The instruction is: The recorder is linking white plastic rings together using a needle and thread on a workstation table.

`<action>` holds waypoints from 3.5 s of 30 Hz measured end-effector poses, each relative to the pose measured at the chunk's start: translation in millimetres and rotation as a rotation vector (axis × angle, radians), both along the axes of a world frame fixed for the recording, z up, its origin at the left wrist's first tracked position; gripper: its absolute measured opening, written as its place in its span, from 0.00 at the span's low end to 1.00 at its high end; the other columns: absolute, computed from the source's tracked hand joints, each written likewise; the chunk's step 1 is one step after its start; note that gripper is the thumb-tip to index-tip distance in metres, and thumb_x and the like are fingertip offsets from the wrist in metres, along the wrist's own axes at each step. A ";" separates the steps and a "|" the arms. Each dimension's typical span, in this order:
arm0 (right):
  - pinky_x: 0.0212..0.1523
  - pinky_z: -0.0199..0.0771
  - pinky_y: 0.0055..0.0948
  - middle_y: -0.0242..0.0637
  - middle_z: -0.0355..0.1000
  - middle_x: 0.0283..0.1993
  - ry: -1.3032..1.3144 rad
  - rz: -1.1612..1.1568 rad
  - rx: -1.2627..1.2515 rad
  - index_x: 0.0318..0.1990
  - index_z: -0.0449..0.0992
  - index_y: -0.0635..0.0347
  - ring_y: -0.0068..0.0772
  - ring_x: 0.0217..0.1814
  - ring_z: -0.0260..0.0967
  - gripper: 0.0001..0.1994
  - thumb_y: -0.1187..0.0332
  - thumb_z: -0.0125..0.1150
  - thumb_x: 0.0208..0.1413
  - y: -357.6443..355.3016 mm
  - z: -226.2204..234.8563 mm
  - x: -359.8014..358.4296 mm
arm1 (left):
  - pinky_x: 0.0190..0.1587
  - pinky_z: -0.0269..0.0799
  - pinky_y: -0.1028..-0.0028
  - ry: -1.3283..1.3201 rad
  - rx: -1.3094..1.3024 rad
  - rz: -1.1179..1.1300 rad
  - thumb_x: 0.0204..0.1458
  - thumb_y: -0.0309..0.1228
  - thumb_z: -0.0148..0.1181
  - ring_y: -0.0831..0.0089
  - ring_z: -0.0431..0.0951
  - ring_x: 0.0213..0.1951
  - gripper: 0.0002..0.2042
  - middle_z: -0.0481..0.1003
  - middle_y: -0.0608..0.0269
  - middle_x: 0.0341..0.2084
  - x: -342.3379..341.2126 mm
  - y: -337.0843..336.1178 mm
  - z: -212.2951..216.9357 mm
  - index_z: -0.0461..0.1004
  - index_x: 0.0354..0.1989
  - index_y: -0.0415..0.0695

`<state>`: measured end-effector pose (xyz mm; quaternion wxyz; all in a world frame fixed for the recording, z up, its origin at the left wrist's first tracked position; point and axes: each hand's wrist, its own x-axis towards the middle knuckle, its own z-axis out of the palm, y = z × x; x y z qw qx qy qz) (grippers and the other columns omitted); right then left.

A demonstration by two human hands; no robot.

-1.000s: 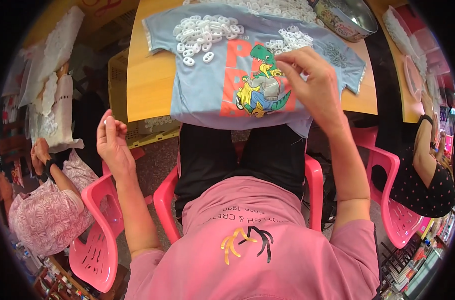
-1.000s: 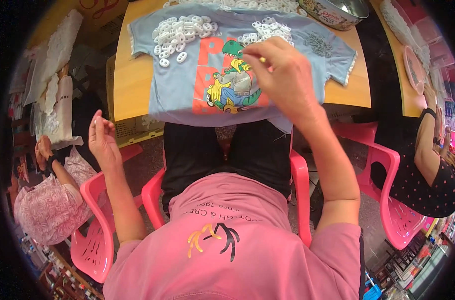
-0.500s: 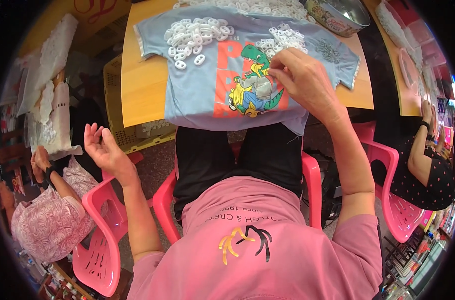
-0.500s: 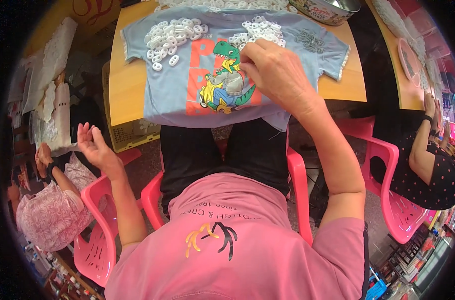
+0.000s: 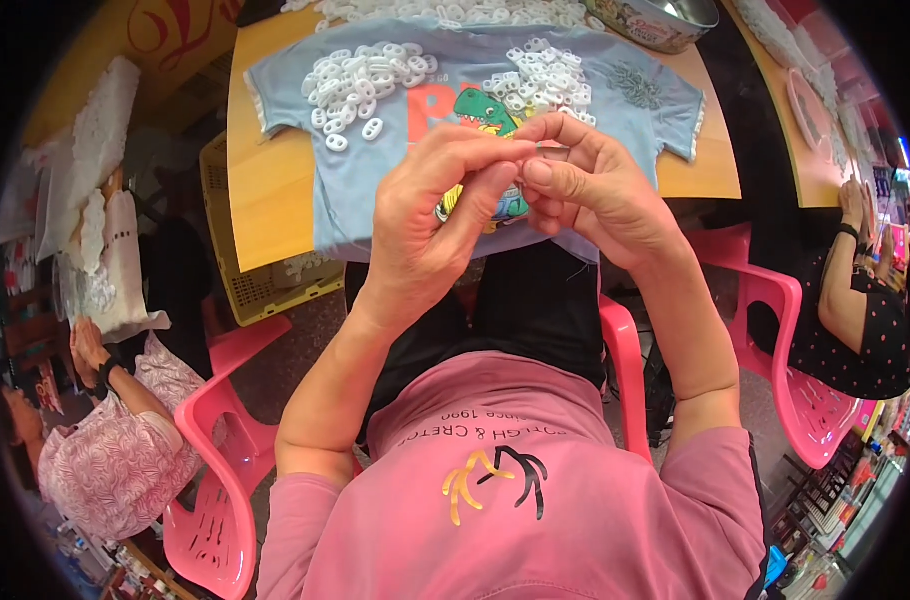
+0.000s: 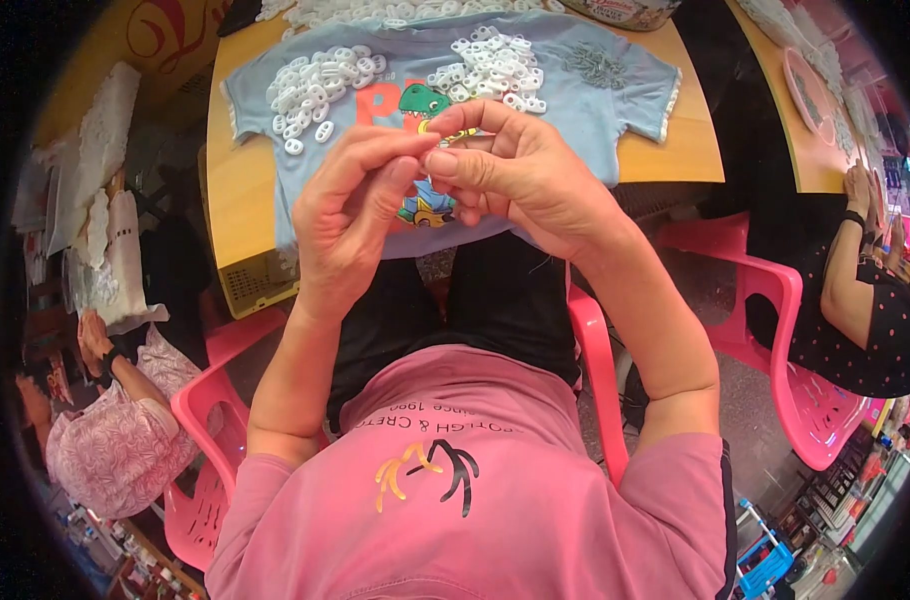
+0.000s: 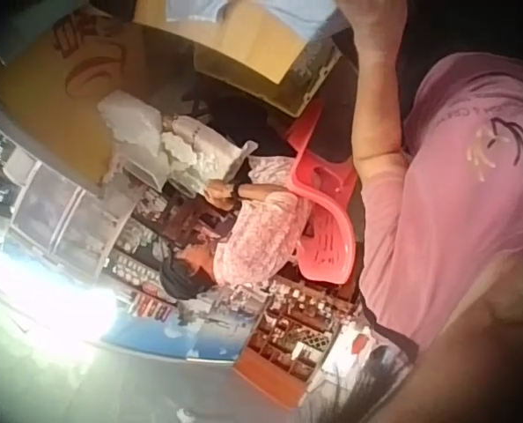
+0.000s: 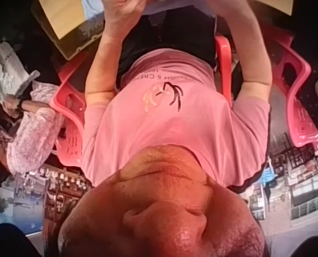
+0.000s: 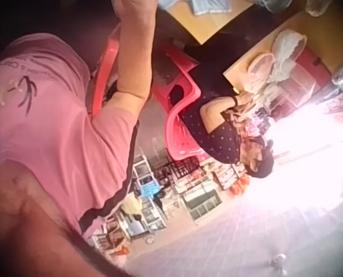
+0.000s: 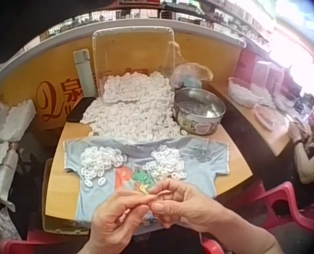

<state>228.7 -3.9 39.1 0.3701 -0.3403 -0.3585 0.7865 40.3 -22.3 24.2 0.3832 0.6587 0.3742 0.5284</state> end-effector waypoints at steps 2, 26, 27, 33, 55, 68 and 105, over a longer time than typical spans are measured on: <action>0.29 0.69 0.20 0.29 0.70 0.32 0.004 -0.020 0.015 0.41 0.72 0.58 0.17 0.27 0.64 0.10 0.67 0.65 0.56 2.5 -1.1 5.9 | 0.38 0.71 0.79 0.029 -0.013 -0.068 0.54 0.18 0.57 0.76 0.76 0.36 0.08 0.75 0.61 0.37 6.3 3.0 -0.3 0.76 0.42 0.37; 0.33 0.73 0.17 0.35 0.77 0.40 -0.303 -0.326 0.455 0.44 0.76 0.66 0.17 0.35 0.71 0.08 0.72 0.61 0.59 -2.1 -17.2 33.8 | 0.37 0.67 0.85 -0.298 -0.220 -0.027 0.56 0.21 0.59 0.84 0.72 0.36 0.07 0.72 0.65 0.40 59.1 13.9 -13.8 0.74 0.42 0.36; 0.33 0.73 0.17 0.35 0.77 0.40 -0.295 -0.333 0.456 0.43 0.76 0.66 0.17 0.35 0.71 0.08 0.72 0.61 0.59 -2.3 -17.4 34.1 | 0.37 0.67 0.85 -0.302 -0.219 -0.035 0.56 0.21 0.59 0.84 0.72 0.36 0.07 0.72 0.65 0.40 61.0 12.5 -14.9 0.74 0.42 0.36; 0.32 0.71 0.16 0.32 0.74 0.35 -0.238 -0.380 0.455 0.42 0.74 0.66 0.15 0.34 0.70 0.07 0.71 0.59 0.60 -1.5 -18.1 43.4 | 0.39 0.70 0.83 -0.445 -0.380 -0.081 0.58 0.23 0.57 0.82 0.75 0.37 0.07 0.75 0.64 0.39 80.2 16.6 -19.3 0.72 0.44 0.37; 0.36 0.71 0.19 0.35 0.73 0.42 -0.432 -0.294 0.493 0.46 0.73 0.65 0.18 0.38 0.70 0.09 0.76 0.59 0.58 14.6 -17.8 102.3 | 0.38 0.71 0.80 -0.368 -0.374 -0.067 0.53 0.20 0.61 0.78 0.76 0.34 0.07 0.75 0.63 0.32 121.1 36.1 -23.9 0.74 0.41 0.36; 0.33 0.70 0.29 0.39 0.74 0.32 -1.500 -0.437 1.082 0.36 0.78 0.63 0.34 0.29 0.71 0.06 0.71 0.63 0.52 73.2 -23.8 178.1 | 0.35 0.72 0.81 -0.382 -0.672 -0.207 0.54 0.26 0.63 0.81 0.75 0.31 0.07 0.76 0.66 0.30 104.2 47.8 -25.0 0.74 0.39 0.38; 0.39 0.69 0.19 0.31 0.73 0.34 -0.270 -0.401 0.411 0.41 0.76 0.65 0.19 0.34 0.68 0.09 0.69 0.61 0.59 -0.1 -36.3 11.3 | 0.34 0.72 0.81 -0.435 -0.563 -0.145 0.57 0.29 0.60 0.80 0.75 0.31 0.09 0.76 0.64 0.28 38.6 12.0 -15.6 0.71 0.39 0.35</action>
